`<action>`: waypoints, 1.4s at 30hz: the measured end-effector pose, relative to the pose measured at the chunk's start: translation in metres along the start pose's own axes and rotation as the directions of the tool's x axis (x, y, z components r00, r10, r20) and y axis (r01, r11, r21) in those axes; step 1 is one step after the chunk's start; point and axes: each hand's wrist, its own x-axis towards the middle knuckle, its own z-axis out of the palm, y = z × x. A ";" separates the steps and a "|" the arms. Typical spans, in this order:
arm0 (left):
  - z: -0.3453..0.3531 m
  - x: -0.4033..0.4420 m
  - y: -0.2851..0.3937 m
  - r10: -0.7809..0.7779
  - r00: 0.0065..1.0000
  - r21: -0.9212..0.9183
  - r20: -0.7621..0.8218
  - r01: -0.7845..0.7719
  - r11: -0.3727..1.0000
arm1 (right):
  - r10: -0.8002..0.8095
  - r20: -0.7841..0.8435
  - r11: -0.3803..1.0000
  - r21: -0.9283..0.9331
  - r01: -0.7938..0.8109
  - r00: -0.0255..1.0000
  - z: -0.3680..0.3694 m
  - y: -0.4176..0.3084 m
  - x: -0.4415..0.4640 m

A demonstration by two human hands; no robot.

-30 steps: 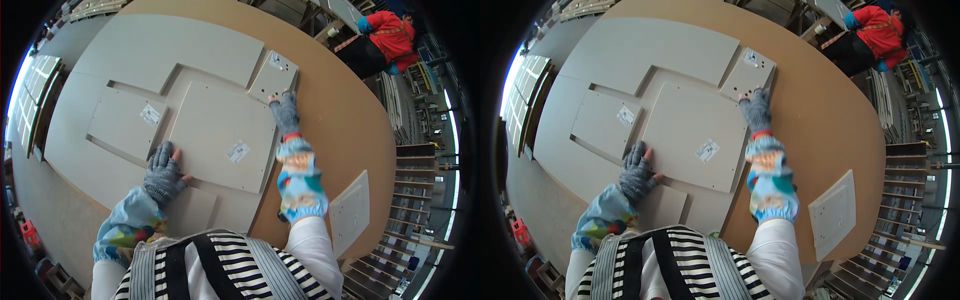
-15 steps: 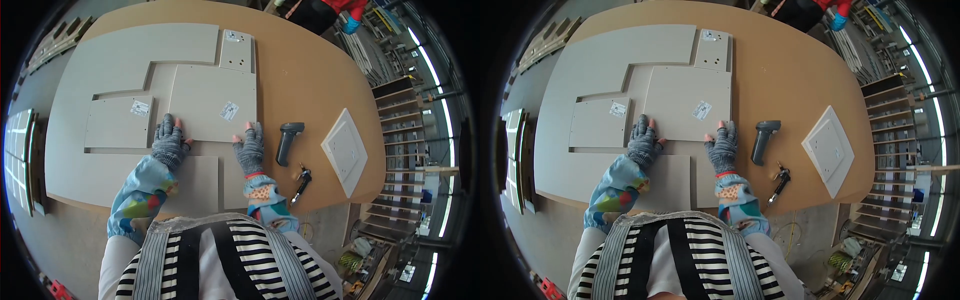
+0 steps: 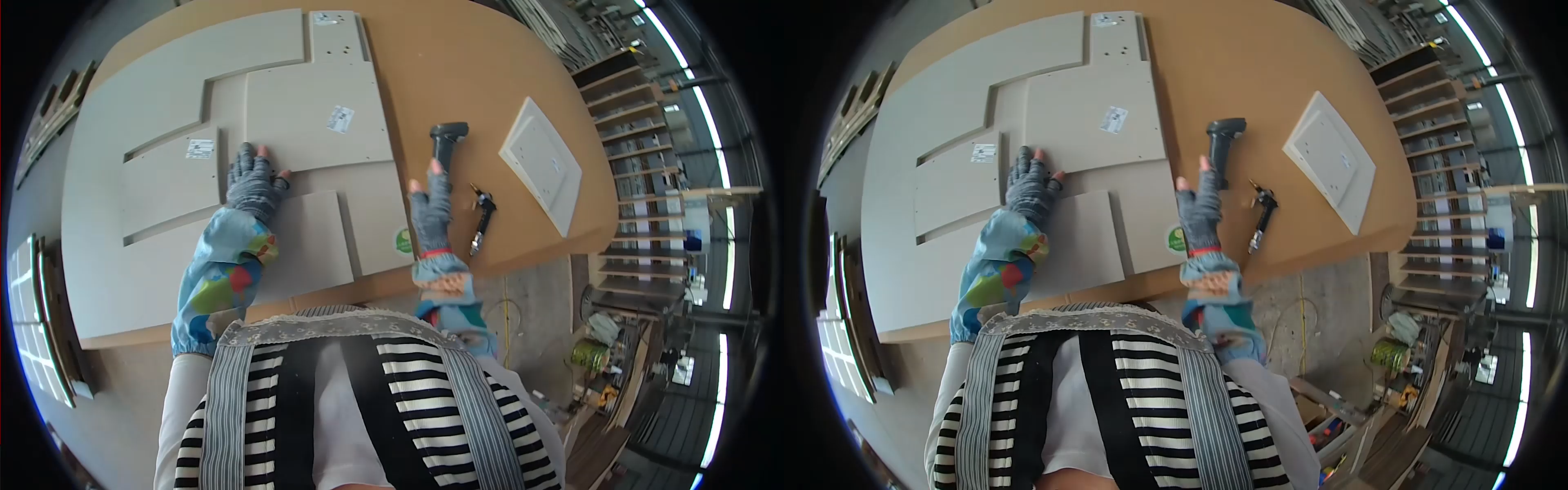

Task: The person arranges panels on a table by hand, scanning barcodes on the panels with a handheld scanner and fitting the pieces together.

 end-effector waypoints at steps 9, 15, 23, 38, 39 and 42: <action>0.002 -0.031 0.019 0.375 0.871 -0.093 -0.317 -0.422 0.902 | 0.434 -0.464 0.892 0.100 -0.441 0.773 -0.204 0.079 -0.130; 0.015 -0.123 0.063 0.746 0.666 0.050 0.029 -0.746 0.664 | 0.681 -0.444 0.724 0.526 -0.446 0.583 -0.246 0.174 -0.118; -0.002 -0.137 0.081 0.511 0.842 0.081 0.172 -0.529 0.845 | 0.352 -0.377 0.768 -0.407 -0.494 0.857 -0.307 0.253 0.019; 0.027 -0.228 0.046 -0.533 0.788 0.155 -0.307 0.594 0.789 | 0.248 -0.039 0.693 -0.691 -0.206 0.968 -0.281 0.305 0.066; 0.030 -0.229 0.025 -0.544 0.778 0.143 -0.315 0.605 0.783 | 0.261 -0.044 0.700 -0.679 -0.221 0.964 -0.281 0.308 0.067; 0.033 -0.214 -0.015 -0.869 0.425 -0.387 -0.255 0.778 0.494 | 0.313 -0.072 0.691 -0.667 -0.278 0.947 -0.277 0.306 0.072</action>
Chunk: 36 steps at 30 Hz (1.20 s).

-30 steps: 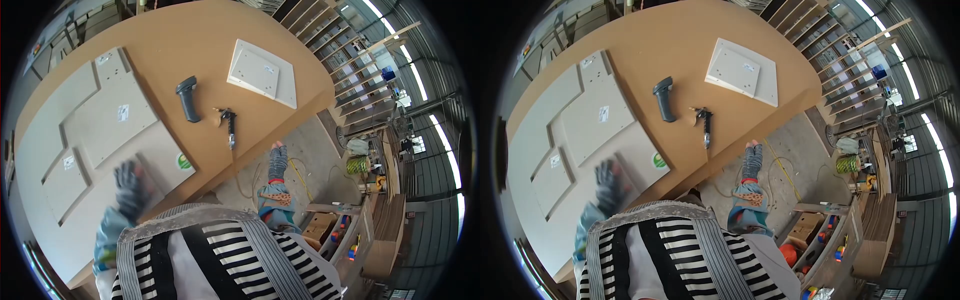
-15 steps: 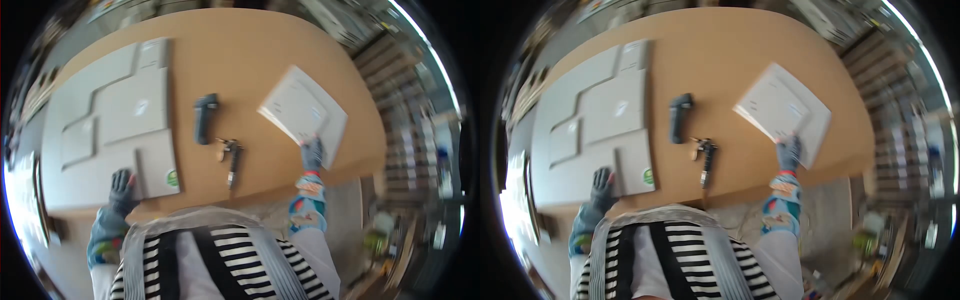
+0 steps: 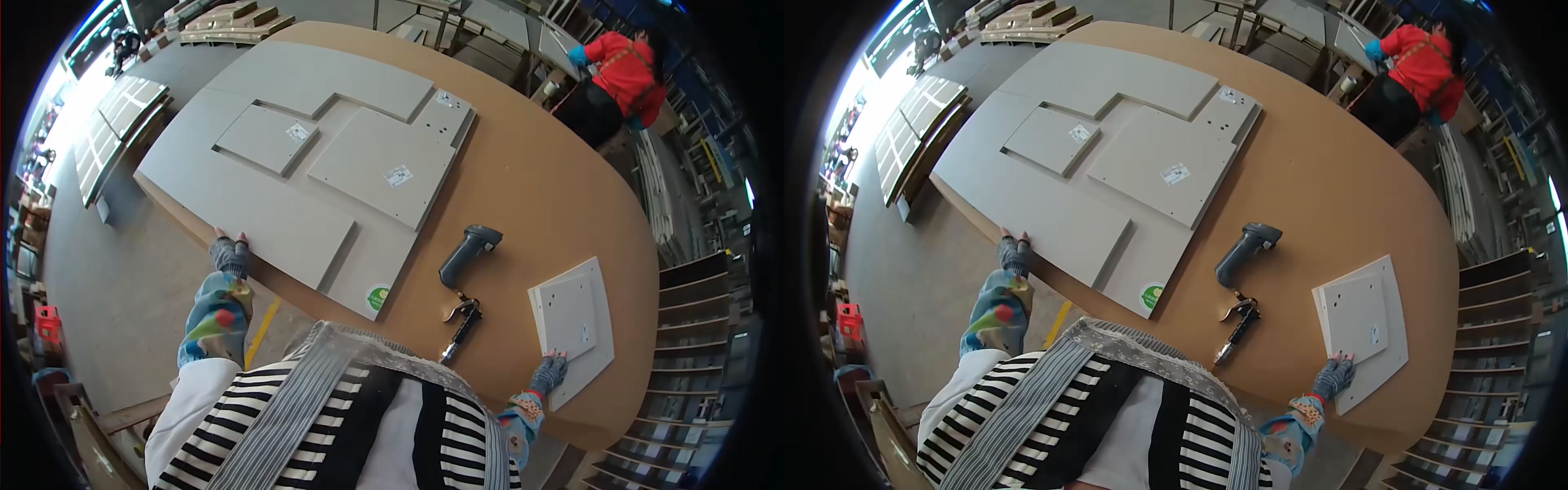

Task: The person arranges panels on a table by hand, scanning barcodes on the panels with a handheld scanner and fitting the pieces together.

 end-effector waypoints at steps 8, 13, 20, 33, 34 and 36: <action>0.007 0.002 0.002 -0.007 0.999 0.161 -0.050 0.015 0.987 | 0.082 0.041 0.996 0.019 -0.083 0.996 -0.003 -0.009 -0.003; 0.014 0.008 -0.014 0.070 0.996 0.086 -0.063 -0.064 0.994 | -0.046 0.066 0.995 0.090 0.040 0.997 0.015 0.020 0.014; 0.007 0.072 -0.023 -0.299 0.941 -0.086 -0.160 0.289 0.953 | -0.354 0.091 0.914 0.246 0.323 0.931 0.080 0.103 0.061; -0.002 0.079 -0.008 -0.322 0.916 0.053 -0.240 0.343 0.938 | 0.097 0.179 0.832 0.525 -0.179 0.979 0.042 0.039 0.032; -0.003 0.080 -0.009 -0.314 0.916 0.037 -0.251 0.333 0.942 | 0.091 0.169 0.783 0.597 -0.175 0.982 0.045 0.041 0.032; 0.037 0.099 -0.059 -0.174 0.912 0.027 -0.371 0.199 0.980 | 0.102 0.153 0.555 0.812 -0.183 0.983 0.054 0.038 0.030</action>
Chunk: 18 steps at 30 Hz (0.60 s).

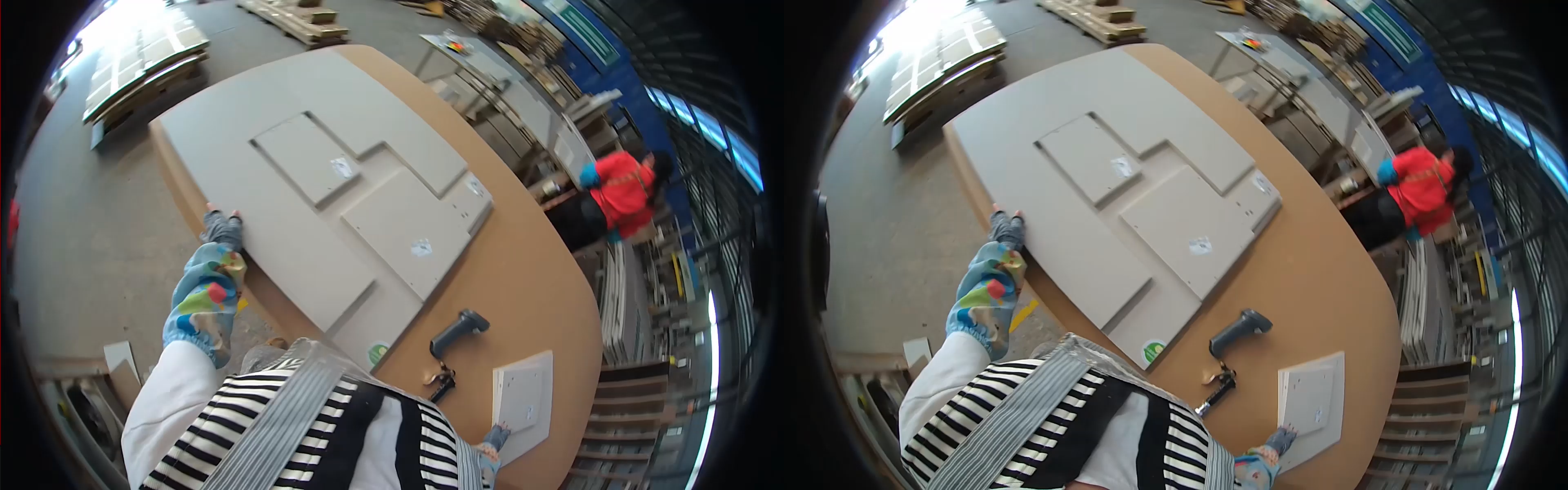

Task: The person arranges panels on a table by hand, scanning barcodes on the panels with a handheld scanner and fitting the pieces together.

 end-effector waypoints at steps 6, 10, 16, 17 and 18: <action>0.010 0.020 -0.016 0.147 0.989 -0.304 -0.001 -0.140 0.942 | -0.057 -0.027 0.756 -0.654 0.026 0.998 -0.005 -0.004 -0.010; 0.015 0.026 -0.020 0.028 0.990 -0.392 0.140 0.029 0.920 | -0.013 -0.159 0.603 -0.789 -0.119 0.987 0.013 -0.045 -0.042; -0.002 0.027 -0.001 0.087 0.992 -0.443 0.092 -0.038 0.896 | -0.129 -0.130 0.678 -0.735 -0.008 0.983 0.018 -0.037 -0.070; -0.023 0.022 0.016 0.049 0.987 -0.114 0.153 -0.032 0.993 | -0.162 -0.146 0.635 -0.773 -0.010 0.976 0.019 -0.034 -0.075; -0.041 0.014 0.035 -0.005 0.983 0.229 0.184 -0.038 0.973 | -0.194 -0.157 0.592 -0.806 -0.012 0.968 0.024 -0.033 -0.078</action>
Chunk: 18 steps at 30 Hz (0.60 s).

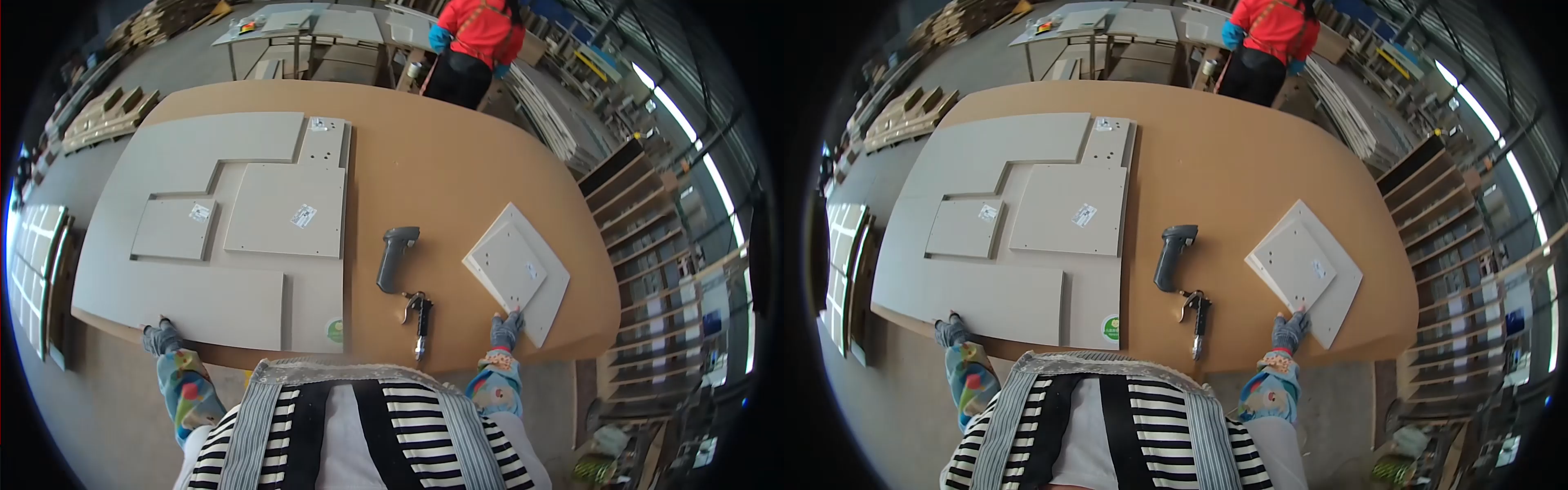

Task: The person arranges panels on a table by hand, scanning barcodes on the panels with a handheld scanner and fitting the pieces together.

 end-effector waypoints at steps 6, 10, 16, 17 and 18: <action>-0.010 -0.051 0.087 0.644 0.764 0.074 -0.014 -0.642 0.763 | 0.047 0.028 0.998 0.029 -0.047 0.999 -0.010 -0.015 -0.009; 0.012 -0.096 0.146 0.823 0.560 -0.060 0.089 -0.822 0.566 | 0.087 0.032 0.996 -0.009 -0.087 0.996 -0.016 -0.026 -0.011; 0.012 -0.111 0.206 0.755 0.568 -0.077 0.327 -0.781 0.620 | 0.040 -0.005 0.999 -0.017 -0.040 0.999 -0.018 -0.028 -0.022; 0.012 -0.111 0.209 0.747 0.573 -0.044 0.338 -0.783 0.620 | 0.039 -0.001 0.999 -0.012 -0.039 0.999 -0.017 -0.029 -0.024; 0.004 -0.116 0.212 0.747 0.571 -0.020 0.341 -0.790 0.613 | 0.044 -0.025 0.998 -0.033 -0.045 0.999 -0.017 -0.030 -0.025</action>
